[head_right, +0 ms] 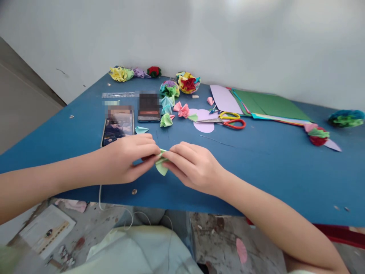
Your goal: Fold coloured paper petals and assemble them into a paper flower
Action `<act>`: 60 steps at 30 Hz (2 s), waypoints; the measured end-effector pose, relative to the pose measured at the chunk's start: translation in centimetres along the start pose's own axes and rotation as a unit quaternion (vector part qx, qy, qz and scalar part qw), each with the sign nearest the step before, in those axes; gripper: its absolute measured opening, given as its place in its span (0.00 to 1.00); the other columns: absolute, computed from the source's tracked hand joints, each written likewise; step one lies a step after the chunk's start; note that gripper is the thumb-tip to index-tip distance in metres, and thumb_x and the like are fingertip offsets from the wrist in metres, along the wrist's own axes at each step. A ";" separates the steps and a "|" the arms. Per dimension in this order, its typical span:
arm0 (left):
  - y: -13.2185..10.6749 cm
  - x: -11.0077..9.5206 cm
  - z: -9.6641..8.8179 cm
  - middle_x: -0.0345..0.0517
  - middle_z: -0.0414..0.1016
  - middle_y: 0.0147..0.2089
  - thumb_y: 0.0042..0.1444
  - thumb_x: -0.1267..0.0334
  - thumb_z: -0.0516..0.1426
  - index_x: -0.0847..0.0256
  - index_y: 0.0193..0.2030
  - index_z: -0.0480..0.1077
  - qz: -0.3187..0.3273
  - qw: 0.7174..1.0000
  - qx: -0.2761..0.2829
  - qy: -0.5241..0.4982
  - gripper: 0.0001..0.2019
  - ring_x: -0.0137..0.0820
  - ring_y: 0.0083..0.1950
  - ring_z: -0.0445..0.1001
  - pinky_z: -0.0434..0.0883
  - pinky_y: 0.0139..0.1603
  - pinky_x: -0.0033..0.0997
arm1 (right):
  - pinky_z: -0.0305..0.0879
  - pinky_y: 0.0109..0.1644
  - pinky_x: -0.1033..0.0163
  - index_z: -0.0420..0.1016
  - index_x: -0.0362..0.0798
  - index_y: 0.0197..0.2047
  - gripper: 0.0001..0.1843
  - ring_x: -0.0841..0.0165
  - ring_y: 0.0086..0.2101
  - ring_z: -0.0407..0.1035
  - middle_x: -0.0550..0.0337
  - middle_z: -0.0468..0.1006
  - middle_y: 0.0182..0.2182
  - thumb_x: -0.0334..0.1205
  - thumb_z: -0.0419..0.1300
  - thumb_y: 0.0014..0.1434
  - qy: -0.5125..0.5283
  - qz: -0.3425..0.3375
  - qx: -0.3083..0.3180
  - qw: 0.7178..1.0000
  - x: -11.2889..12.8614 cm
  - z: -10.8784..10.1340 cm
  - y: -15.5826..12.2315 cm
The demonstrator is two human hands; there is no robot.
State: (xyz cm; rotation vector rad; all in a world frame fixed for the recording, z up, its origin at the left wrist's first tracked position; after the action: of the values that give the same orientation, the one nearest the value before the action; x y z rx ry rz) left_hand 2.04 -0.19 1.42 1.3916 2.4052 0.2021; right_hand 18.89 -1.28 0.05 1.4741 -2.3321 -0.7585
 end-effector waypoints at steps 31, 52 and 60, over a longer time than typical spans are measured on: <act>-1.0 -0.4 -1.1 0.50 0.72 0.36 0.56 0.74 0.53 0.69 0.40 0.70 0.291 0.874 -0.110 0.373 0.07 0.31 0.36 0.70 0.67 0.28 0.31 | 0.64 0.35 0.70 0.70 0.43 0.39 0.06 0.76 0.30 0.65 0.59 0.71 0.31 0.33 0.56 0.56 0.146 0.155 -0.020 0.977 -0.6 -0.1 0.5; 0.2 0.2 -0.5 0.46 0.68 0.32 0.57 0.69 0.51 0.64 0.36 0.69 0.002 0.993 -0.067 -0.097 0.06 0.29 0.35 0.63 0.64 0.37 0.29 | 0.59 0.32 0.72 0.68 0.44 0.33 0.02 0.78 0.26 0.60 0.65 0.67 0.25 0.31 0.57 0.54 0.223 0.186 0.006 0.957 0.1 0.8 0.3; -0.1 0.0 -0.5 0.46 0.67 0.29 0.59 0.70 0.48 0.65 0.33 0.68 0.054 0.995 -0.037 -0.078 0.09 0.29 0.33 0.61 0.62 0.35 0.30 | 0.58 0.29 0.71 0.71 0.45 0.29 0.08 0.77 0.26 0.62 0.63 0.72 0.26 0.41 0.60 0.55 0.335 0.214 0.087 0.913 -0.5 0.5 0.7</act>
State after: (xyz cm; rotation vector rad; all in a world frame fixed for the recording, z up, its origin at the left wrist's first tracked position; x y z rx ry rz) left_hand 1.79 -0.24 1.91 1.4486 2.1785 0.1990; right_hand 18.32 -0.41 0.08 0.9908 -2.0701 0.0785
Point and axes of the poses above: each hand's wrist, its own y-axis towards the middle knuckle, its own z-axis out of the palm, x = y × z, the point moved 3 cm from there along y, towards the middle knuckle
